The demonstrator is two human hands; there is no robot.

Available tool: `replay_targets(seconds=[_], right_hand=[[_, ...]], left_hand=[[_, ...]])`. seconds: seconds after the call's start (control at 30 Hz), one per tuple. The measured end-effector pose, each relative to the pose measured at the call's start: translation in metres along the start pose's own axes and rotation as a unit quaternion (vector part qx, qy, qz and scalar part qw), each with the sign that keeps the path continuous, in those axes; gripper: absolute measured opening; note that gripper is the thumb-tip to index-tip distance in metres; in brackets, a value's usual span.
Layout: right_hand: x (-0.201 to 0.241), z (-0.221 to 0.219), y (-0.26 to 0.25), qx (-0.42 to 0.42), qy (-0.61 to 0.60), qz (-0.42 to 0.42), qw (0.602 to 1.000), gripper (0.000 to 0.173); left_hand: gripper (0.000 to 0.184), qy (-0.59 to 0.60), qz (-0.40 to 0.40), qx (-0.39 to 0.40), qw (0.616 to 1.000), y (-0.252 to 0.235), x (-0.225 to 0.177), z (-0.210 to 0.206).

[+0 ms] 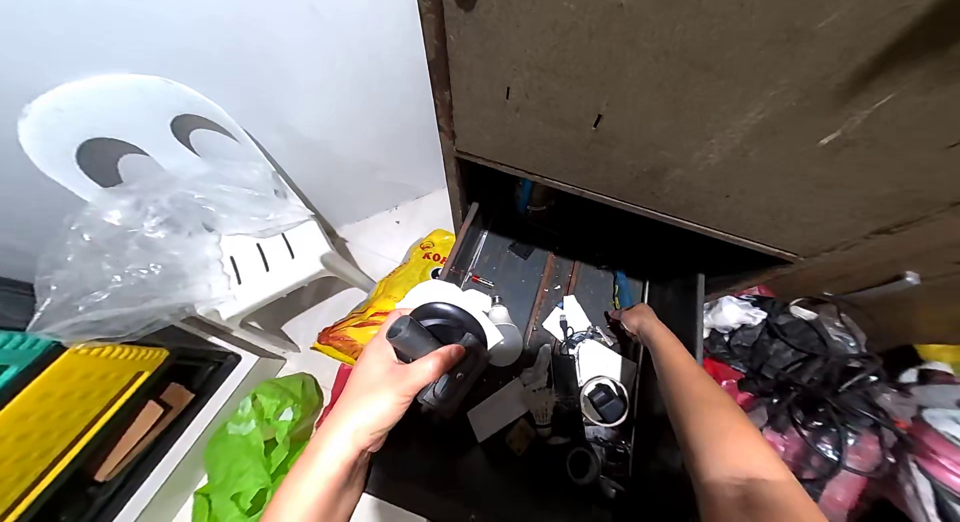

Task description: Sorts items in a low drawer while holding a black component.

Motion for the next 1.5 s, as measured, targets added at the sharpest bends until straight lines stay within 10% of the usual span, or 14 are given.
replay_targets(seconds=[0.27,0.5,0.77,1.0,1.13,1.23,1.43,1.5], right_hand=[[0.038,-0.045,0.058,0.259,0.258,0.090,0.926,0.072],[0.041,-0.095,0.102,0.184,0.307,0.029,0.933,0.078],[0.052,-0.008,0.047,0.039,-0.100,0.004,0.994,0.058],[0.059,0.003,-0.009,-0.037,-0.551,-0.043,0.832,0.056],[0.062,0.009,0.013,-0.096,-0.208,0.124,0.966,0.036],[0.060,-0.002,0.016,-0.039,-0.017,0.205,0.978,0.026],[0.063,-0.016,0.017,0.056,-0.245,0.069,0.965,0.024],[0.073,-0.014,0.022,0.048,-0.139,0.134,0.980,0.020]], left_hand=[[0.047,-0.016,0.011,-0.004,1.000,0.000,0.000,0.000],[0.047,-0.017,0.037,0.014,0.999,0.000,0.001,0.002],[0.051,-0.050,0.020,0.037,0.998,-0.001,0.002,0.002],[0.051,-0.066,0.017,0.021,0.997,-0.004,0.004,0.004],[0.051,-0.071,0.035,0.022,0.997,-0.001,0.002,0.004],[0.051,-0.058,0.035,0.011,0.998,-0.001,0.000,0.003],[0.057,0.024,-0.026,-0.043,0.998,0.001,0.000,0.012],[0.057,-0.033,-0.061,-0.080,0.994,0.009,-0.005,0.024]])
Point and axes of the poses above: each hand's wrist, its own y-axis away from the middle knuckle, its own z-axis out of the back of the hand, x = y × z, the point moved 4 cm from there along -y, towards the middle knuckle, and after that the axes turned 9 degrees about z, right-handed, at the moved point
